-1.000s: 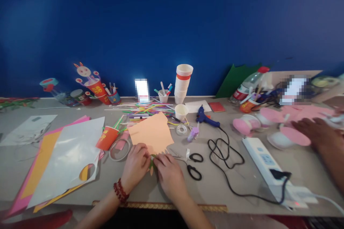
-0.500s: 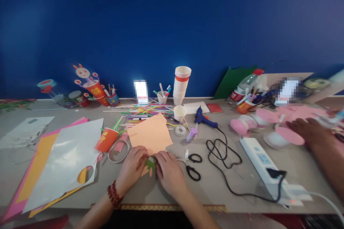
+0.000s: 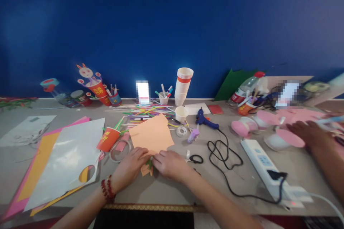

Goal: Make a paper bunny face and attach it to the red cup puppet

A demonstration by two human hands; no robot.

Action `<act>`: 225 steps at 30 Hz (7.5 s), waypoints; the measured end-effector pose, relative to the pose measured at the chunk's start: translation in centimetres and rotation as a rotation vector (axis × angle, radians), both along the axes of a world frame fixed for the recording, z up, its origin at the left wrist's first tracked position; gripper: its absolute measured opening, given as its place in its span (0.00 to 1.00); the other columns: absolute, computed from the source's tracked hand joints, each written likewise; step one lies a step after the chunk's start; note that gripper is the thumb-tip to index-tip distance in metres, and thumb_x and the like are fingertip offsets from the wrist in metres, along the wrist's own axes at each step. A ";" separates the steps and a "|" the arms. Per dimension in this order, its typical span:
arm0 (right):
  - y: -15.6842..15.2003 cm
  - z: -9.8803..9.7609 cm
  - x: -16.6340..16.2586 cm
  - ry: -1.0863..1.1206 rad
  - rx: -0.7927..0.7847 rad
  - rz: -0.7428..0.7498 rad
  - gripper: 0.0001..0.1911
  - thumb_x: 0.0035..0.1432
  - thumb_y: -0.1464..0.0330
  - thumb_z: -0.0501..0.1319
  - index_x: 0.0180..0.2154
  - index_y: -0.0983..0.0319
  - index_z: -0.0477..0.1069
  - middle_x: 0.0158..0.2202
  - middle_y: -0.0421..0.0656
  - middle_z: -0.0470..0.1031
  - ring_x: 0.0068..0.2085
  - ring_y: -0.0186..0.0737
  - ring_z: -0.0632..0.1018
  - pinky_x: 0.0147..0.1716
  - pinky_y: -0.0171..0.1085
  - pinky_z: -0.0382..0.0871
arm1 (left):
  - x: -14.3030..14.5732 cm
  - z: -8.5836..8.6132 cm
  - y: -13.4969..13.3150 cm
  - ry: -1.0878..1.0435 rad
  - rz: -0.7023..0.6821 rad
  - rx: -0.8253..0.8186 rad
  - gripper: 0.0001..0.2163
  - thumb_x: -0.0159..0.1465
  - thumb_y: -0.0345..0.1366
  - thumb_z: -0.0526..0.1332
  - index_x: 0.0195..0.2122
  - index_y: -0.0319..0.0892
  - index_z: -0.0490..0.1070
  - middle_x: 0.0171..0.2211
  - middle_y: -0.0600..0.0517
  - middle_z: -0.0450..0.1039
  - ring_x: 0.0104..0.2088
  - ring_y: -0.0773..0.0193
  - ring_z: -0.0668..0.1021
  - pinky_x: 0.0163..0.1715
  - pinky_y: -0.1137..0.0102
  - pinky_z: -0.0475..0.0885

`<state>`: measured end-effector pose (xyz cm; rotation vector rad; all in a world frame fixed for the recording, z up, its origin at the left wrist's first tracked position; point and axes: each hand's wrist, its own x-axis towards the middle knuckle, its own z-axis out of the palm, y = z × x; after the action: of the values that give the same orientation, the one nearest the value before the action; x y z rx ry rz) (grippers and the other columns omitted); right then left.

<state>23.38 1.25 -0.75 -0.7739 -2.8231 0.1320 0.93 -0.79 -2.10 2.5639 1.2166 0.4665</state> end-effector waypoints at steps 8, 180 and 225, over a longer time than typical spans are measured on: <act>0.3 -0.3 0.7 0.258 -0.263 -0.041 0.08 0.62 0.70 0.58 0.40 0.62 0.76 0.35 0.48 0.79 0.36 0.41 0.75 0.35 0.35 0.67 | -0.8 0.6 1.2 -0.089 -0.056 -0.078 0.17 0.65 0.23 0.54 0.50 0.47 0.73 0.47 0.46 0.72 0.47 0.57 0.73 0.47 0.63 0.71; 2.2 0.3 -2.9 0.702 -0.108 -0.289 0.08 0.63 0.75 0.57 0.38 0.60 0.73 0.35 0.45 0.79 0.36 0.42 0.78 0.37 0.41 0.71 | 2.0 2.0 2.7 -0.605 0.194 -0.090 0.07 0.70 0.30 0.51 0.34 0.43 0.64 0.32 0.51 0.70 0.34 0.63 0.73 0.36 0.70 0.67; 1.8 0.6 -2.9 0.643 0.027 -0.292 0.09 0.62 0.76 0.57 0.40 0.60 0.75 0.36 0.46 0.82 0.36 0.42 0.81 0.37 0.39 0.76 | 2.1 2.2 2.8 -0.605 0.252 -0.106 0.09 0.70 0.34 0.52 0.33 0.42 0.67 0.29 0.51 0.73 0.31 0.64 0.75 0.34 0.71 0.68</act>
<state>20.46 3.08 -0.18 -0.9258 -2.0864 0.2439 3.03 1.97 0.08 1.9585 1.2759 1.0992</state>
